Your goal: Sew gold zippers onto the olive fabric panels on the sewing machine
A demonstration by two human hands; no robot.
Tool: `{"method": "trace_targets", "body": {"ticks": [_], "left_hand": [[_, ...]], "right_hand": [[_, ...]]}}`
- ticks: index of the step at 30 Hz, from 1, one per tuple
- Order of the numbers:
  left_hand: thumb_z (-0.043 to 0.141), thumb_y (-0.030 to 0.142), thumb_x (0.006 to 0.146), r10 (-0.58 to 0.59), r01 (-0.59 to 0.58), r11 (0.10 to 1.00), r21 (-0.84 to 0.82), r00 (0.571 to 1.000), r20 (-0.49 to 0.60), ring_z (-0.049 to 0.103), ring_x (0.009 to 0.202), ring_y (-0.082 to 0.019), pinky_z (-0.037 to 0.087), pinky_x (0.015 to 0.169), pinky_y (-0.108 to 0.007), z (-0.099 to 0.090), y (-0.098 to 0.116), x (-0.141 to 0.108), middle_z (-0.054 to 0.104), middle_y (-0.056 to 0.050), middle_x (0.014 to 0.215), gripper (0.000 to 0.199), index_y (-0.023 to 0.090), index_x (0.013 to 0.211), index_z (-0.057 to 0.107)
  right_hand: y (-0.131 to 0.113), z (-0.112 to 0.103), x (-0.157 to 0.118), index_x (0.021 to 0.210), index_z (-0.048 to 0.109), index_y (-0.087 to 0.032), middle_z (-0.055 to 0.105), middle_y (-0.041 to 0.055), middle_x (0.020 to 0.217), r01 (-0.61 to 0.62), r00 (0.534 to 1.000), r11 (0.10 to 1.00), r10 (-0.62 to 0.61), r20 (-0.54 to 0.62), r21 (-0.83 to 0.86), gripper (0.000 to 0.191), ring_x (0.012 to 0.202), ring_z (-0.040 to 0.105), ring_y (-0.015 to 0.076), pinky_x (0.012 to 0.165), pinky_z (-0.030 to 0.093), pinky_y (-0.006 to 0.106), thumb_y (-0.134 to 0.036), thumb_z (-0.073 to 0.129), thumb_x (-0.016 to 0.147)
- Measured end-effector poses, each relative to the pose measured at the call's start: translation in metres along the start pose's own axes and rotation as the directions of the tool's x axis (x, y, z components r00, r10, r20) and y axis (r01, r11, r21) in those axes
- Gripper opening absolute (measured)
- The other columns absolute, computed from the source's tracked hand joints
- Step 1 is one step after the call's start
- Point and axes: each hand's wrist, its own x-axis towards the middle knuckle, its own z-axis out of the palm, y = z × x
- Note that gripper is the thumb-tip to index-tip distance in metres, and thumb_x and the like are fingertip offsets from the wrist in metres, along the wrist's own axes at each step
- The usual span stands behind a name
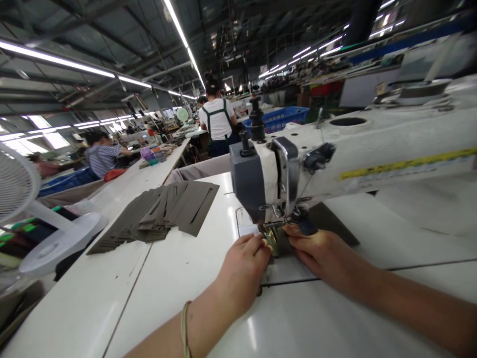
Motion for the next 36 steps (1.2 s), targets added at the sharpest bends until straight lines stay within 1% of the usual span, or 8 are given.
{"method": "trace_targets", "body": {"ticks": [4, 8, 14, 19, 23, 28, 34, 36], "left_hand": [[0.041, 0.009, 0.086, 0.019, -0.019, 1.0, 0.023, 1.0, 0.011, 0.06, 0.09, -0.021, 0.051, 0.087, -0.037, -0.002, 0.003, 0.0, 0.061, -0.011, 0.089, 0.018, 0.013, 0.092, 0.058], [0.042, 0.009, 0.087, 0.018, -0.018, 1.0, 0.024, 1.0, 0.018, 0.06, 0.088, -0.021, 0.053, 0.083, -0.037, -0.001, 0.001, 0.003, 0.061, -0.011, 0.086, 0.017, 0.012, 0.09, 0.058], [0.048, 0.01, 0.086, -0.001, 0.001, 0.999, 0.035, 1.0, 0.017, 0.06, 0.086, -0.022, 0.053, 0.081, -0.035, 0.003, -0.005, 0.006, 0.061, -0.01, 0.082, 0.013, 0.011, 0.088, 0.061], [0.047, 0.011, 0.086, 0.001, -0.002, 0.999, 0.047, 0.999, 0.033, 0.059, 0.08, -0.02, 0.053, 0.08, -0.035, 0.002, -0.006, 0.007, 0.061, -0.008, 0.081, 0.014, 0.012, 0.088, 0.061], [0.047, 0.01, 0.086, 0.007, -0.007, 0.999, 0.033, 1.0, 0.019, 0.059, 0.082, -0.02, 0.053, 0.082, -0.035, 0.002, -0.007, 0.007, 0.061, -0.009, 0.082, 0.015, 0.012, 0.089, 0.061], [0.051, 0.012, 0.085, -0.019, 0.019, 1.0, 0.018, 1.0, 0.007, 0.06, 0.083, -0.019, 0.053, 0.082, -0.034, 0.004, -0.01, 0.008, 0.063, -0.008, 0.083, 0.012, 0.013, 0.087, 0.063], [0.054, 0.011, 0.084, 0.001, -0.001, 1.0, -0.006, 0.999, -0.039, 0.06, 0.087, -0.018, 0.048, 0.091, -0.031, 0.006, -0.012, 0.005, 0.065, -0.007, 0.085, 0.009, 0.013, 0.084, 0.063], [0.055, 0.011, 0.083, -0.005, 0.005, 1.0, -0.008, 0.999, -0.046, 0.061, 0.086, -0.018, 0.049, 0.09, -0.031, 0.007, -0.013, 0.005, 0.065, -0.006, 0.085, 0.009, 0.013, 0.083, 0.064]], "right_hand": [[0.001, 0.001, -0.001, 0.074, 0.064, -0.02, 0.068, 0.0052, 0.082, -0.012, 1.0, 1.0, 0.012, 0.0, 0.002, 0.025, 0.083, 0.065, 0.0189, 0.079, 0.053, 0.032, -0.007, 0.043, 0.079], [0.001, 0.001, 0.004, 0.075, 0.064, -0.019, 0.067, 0.0047, 0.077, -0.021, 1.0, 1.0, 0.021, -0.004, -0.005, 0.026, 0.075, 0.066, 0.0177, 0.071, 0.054, 0.029, -0.006, 0.041, 0.078], [0.007, 0.006, 0.006, 0.073, 0.062, -0.02, 0.066, 0.0054, 0.077, -0.018, 0.999, 0.997, 0.016, -0.032, -0.068, 0.024, 0.079, 0.065, 0.0189, 0.075, 0.053, 0.031, -0.009, 0.041, 0.079], [0.012, 0.008, 0.006, 0.075, 0.063, -0.02, 0.067, 0.0048, 0.078, -0.036, 0.999, 0.998, 0.035, -0.026, -0.051, 0.024, 0.079, 0.065, 0.0185, 0.074, 0.053, 0.03, -0.01, 0.042, 0.079], [0.013, 0.008, 0.007, 0.076, 0.063, -0.021, 0.067, 0.0045, 0.077, -0.034, 0.999, 0.998, 0.033, -0.03, -0.054, 0.025, 0.08, 0.065, 0.0189, 0.075, 0.052, 0.03, -0.013, 0.039, 0.082], [0.013, 0.007, 0.011, 0.075, 0.062, -0.018, 0.067, 0.0064, 0.074, 0.003, 0.999, 0.994, -0.007, -0.037, -0.11, 0.026, 0.075, 0.066, 0.0196, 0.07, 0.053, 0.03, -0.013, 0.038, 0.083], [0.014, 0.007, 0.011, 0.072, 0.063, -0.018, 0.068, 0.0074, 0.074, 0.032, 0.999, 0.988, -0.038, -0.038, -0.149, 0.029, 0.07, 0.065, 0.0188, 0.067, 0.052, 0.03, -0.014, 0.037, 0.084], [0.015, 0.008, 0.01, 0.073, 0.064, -0.018, 0.068, 0.0076, 0.076, 0.03, 0.999, 0.986, -0.037, -0.039, -0.163, 0.028, 0.069, 0.065, 0.0186, 0.066, 0.052, 0.029, -0.013, 0.038, 0.084]]}}
